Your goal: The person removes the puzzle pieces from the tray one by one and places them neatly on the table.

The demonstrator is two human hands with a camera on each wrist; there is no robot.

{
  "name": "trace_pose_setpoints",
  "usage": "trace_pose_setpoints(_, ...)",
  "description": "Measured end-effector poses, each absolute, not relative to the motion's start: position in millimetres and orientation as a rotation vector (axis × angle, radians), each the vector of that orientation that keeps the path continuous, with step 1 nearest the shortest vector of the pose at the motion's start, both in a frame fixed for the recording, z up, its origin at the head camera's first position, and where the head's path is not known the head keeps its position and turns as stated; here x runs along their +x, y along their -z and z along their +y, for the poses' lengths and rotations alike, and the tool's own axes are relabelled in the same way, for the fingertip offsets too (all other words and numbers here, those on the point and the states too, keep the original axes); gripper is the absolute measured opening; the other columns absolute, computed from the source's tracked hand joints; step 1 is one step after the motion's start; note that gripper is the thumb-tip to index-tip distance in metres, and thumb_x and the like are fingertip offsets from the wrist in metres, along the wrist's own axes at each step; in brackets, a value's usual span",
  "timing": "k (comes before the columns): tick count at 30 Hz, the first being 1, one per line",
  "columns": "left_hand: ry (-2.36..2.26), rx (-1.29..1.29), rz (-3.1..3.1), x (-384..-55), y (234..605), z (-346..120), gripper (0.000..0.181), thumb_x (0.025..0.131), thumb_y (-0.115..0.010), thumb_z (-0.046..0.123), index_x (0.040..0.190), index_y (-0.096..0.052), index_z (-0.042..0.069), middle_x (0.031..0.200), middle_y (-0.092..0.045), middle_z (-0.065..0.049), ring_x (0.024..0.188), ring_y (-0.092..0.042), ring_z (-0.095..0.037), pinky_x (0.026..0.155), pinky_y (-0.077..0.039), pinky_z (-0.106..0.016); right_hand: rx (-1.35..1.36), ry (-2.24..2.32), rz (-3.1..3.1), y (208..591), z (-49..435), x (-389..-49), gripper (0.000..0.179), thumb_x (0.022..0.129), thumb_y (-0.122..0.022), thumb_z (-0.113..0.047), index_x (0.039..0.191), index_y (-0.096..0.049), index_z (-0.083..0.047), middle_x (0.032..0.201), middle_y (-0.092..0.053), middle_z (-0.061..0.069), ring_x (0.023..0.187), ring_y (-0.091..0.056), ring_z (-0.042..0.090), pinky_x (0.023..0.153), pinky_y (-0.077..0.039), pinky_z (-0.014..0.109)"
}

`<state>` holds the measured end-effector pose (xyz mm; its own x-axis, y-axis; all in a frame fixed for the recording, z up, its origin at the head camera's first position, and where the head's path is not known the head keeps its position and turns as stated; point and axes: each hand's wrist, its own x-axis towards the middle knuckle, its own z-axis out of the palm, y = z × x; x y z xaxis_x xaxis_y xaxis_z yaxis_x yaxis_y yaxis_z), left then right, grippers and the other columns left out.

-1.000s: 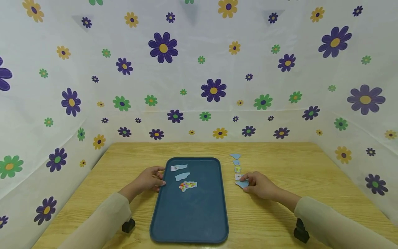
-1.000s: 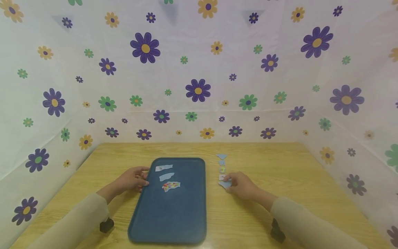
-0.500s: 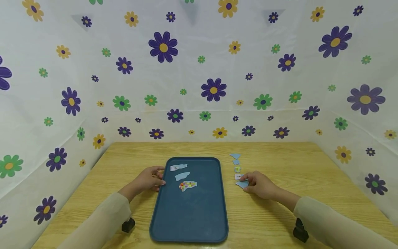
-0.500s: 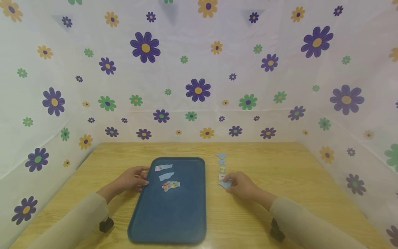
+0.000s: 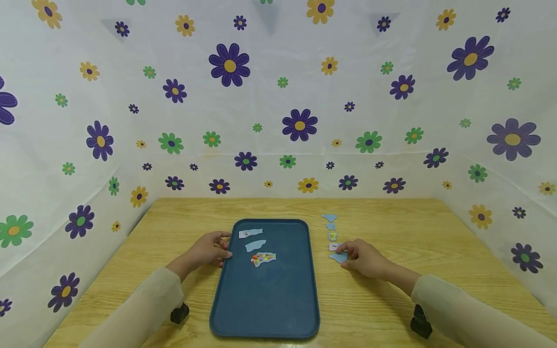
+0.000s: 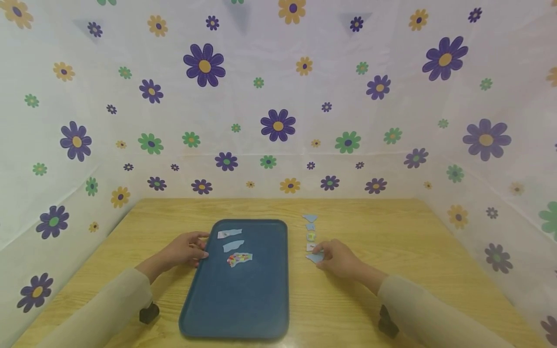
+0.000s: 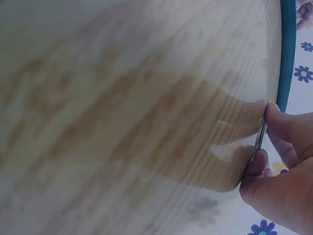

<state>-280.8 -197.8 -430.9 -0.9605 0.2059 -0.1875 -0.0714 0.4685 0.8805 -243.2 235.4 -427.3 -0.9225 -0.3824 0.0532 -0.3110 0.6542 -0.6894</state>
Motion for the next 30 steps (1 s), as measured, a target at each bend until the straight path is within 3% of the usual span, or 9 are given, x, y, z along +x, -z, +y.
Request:
trace_pose_setpoints(19, -1.499, 0.119, 2.438, -281.5, 431.5, -198.7, 0.06, 0.087, -0.069, -0.004, 0.141, -0.044, 0.0, 0.098, -0.053, -0.014, 0.071, -0.058, -0.022, 0.061, -0.057, -0.034, -0.439, 1.168, 2.734, 422.4, 233.3, -247.4, 0.027, 0.086, -0.071, -0.001, 0.112, -0.067, -0.007, 0.088, -0.051, 0.006, 0.077, -0.046, 0.02, 0.065, -0.04, 0.032)
trace_pose_setpoints(30, -1.492, 0.132, 2.442, -281.4, 430.9, -198.9, 0.061, 0.087, -0.069, -0.004, 0.142, -0.044, -0.001, 0.098, -0.053, -0.014, 0.071, -0.058, -0.022, 0.061, -0.057, -0.034, -0.411, 1.2, 2.758, 402.8, 226.5, -248.7, 0.03, 0.09, -0.068, -0.004, 0.12, -0.064, -0.002, 0.115, -0.054, 0.021, 0.096, -0.051, 0.03, 0.072, -0.048, 0.037)
